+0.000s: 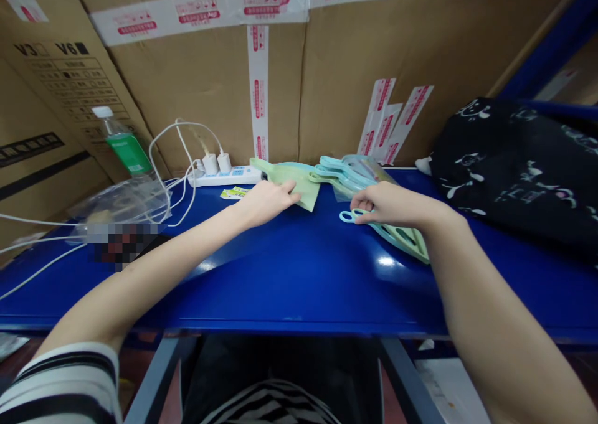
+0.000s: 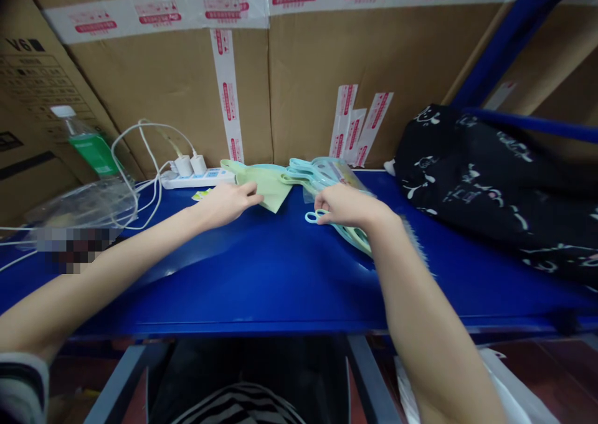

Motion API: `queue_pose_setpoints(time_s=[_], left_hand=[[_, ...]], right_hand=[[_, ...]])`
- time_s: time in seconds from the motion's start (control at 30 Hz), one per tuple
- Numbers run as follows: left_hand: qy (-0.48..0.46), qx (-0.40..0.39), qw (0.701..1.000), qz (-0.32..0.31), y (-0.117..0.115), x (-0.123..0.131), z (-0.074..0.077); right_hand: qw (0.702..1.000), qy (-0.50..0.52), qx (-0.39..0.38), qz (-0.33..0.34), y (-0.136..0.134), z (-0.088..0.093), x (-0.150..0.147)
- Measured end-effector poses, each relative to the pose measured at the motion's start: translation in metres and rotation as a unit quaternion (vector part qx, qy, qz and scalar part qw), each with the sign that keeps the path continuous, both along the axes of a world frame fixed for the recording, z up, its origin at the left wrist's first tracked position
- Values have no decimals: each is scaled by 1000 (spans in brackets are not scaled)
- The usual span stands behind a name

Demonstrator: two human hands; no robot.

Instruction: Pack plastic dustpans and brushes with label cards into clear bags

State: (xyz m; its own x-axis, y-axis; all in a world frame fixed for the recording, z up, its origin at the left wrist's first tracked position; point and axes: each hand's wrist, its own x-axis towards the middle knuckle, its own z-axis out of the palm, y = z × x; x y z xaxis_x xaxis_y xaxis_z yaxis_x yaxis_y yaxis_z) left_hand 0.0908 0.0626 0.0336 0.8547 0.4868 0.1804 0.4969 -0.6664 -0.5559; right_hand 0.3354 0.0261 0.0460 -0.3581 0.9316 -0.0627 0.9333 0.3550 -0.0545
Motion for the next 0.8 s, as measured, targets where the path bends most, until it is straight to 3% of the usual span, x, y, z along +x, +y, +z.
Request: queue_pose_setpoints(time_s=[0.27,0.4,0.57,0.8], left_hand=[[23,38,998,-52,-59,-42,-11],[13,26,997,-70,-80,-54,-19],[-13,18,996,-89,-91,-60,-28],[-37,7,992,-120,-98,-60,-36]], right_hand=[[995,-5,76,68,9,-18,3],[993,-11,89,80,-1,-15,-15],[991,-56,88,81,-18,-8,-49],[979,-85,119,145,-22,-22,-74]])
